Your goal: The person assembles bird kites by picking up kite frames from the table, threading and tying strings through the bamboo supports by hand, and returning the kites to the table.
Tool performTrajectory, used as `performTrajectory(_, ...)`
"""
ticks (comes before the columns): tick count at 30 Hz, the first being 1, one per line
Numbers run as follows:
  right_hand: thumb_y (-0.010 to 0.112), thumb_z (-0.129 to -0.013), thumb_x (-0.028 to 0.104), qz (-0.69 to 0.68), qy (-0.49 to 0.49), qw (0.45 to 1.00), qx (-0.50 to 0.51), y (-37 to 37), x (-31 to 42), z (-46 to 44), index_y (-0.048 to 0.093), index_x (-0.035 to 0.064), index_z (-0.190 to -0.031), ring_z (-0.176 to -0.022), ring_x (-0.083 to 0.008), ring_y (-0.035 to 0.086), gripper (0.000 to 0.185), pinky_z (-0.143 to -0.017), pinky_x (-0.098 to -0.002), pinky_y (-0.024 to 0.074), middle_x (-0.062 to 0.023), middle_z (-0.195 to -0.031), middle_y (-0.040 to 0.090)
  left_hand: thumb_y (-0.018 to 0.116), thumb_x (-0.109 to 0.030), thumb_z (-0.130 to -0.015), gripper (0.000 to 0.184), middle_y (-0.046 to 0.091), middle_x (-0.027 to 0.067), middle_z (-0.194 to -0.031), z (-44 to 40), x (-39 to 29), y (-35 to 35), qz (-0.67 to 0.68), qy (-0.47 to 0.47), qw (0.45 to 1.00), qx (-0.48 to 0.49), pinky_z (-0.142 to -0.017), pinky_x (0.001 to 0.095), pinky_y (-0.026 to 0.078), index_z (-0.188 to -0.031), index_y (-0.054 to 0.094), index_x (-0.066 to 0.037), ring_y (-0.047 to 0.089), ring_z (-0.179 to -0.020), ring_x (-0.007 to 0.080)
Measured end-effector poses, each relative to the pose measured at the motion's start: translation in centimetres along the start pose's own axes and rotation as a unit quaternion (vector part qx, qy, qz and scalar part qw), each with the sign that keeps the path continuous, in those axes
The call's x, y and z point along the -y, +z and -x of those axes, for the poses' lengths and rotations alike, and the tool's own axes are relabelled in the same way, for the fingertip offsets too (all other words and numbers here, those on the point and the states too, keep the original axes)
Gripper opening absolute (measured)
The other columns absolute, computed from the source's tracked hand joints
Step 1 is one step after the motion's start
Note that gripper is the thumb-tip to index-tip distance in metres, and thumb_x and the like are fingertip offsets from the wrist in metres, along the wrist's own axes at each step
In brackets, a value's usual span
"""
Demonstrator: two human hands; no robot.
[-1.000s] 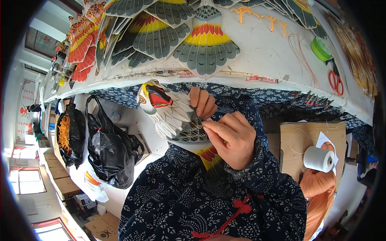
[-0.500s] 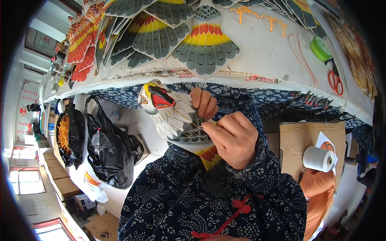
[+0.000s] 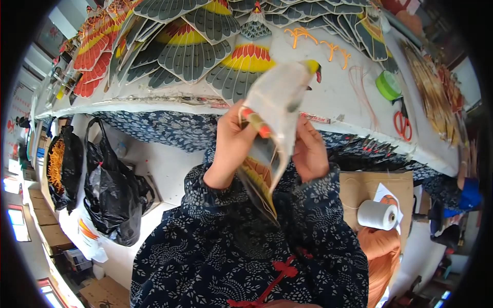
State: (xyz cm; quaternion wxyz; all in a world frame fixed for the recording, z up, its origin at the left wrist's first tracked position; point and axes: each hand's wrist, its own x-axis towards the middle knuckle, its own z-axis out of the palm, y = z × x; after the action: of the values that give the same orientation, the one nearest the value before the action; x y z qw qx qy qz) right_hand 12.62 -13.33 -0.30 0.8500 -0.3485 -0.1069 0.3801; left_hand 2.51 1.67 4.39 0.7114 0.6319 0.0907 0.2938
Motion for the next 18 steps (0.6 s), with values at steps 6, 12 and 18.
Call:
performTrajectory(6,0.056,-0.096,0.012,-0.213,0.116,0.97,-0.032,1.9,0.6,0.0,0.056,-0.0012,-0.125,-0.102,-0.0225,0.066,0.032,-0.088,-0.036,0.0562,-0.0154,-0.111,0.067,0.064,-0.002,-0.089,0.02,0.069,0.0114,-0.083,0.7,-0.4,2.5,-0.119,0.045,0.992,0.011,-0.069,0.0285,0.05,-0.108,0.064,0.003,0.066,-0.075,0.0177)
performTrajectory(12,0.055,-0.096,0.011,-0.126,0.086,0.987,0.047,-2.4,-0.9,-0.9,0.056,-0.0031,-0.124,-0.104,-0.0229,0.066,0.032,-0.088,-0.0366,0.0562,-0.0167,-0.114,0.066,0.064,-0.004,-0.089,0.018,0.069,0.0164,-0.083,1.1,1.3,2.7,-0.162,0.063,0.985,-0.002,-0.067,0.0295,0.05,-0.105,0.064,0.003,0.065,-0.072,0.0172)
performTrajectory(18,0.054,-0.094,0.004,-0.101,0.072,0.992,-0.006,-2.5,-2.7,0.0,0.058,-0.0042,-0.122,-0.099,-0.0216,0.067,0.03,-0.086,-0.0343,0.0559,-0.0152,-0.113,0.067,0.064,-0.005,-0.089,0.017,0.068,0.0172,-0.082,0.8,2.0,2.2,-0.17,0.056,0.984,-0.025,-0.066,0.0309,0.05,-0.104,0.065,0.002,0.066,-0.071,0.0216)
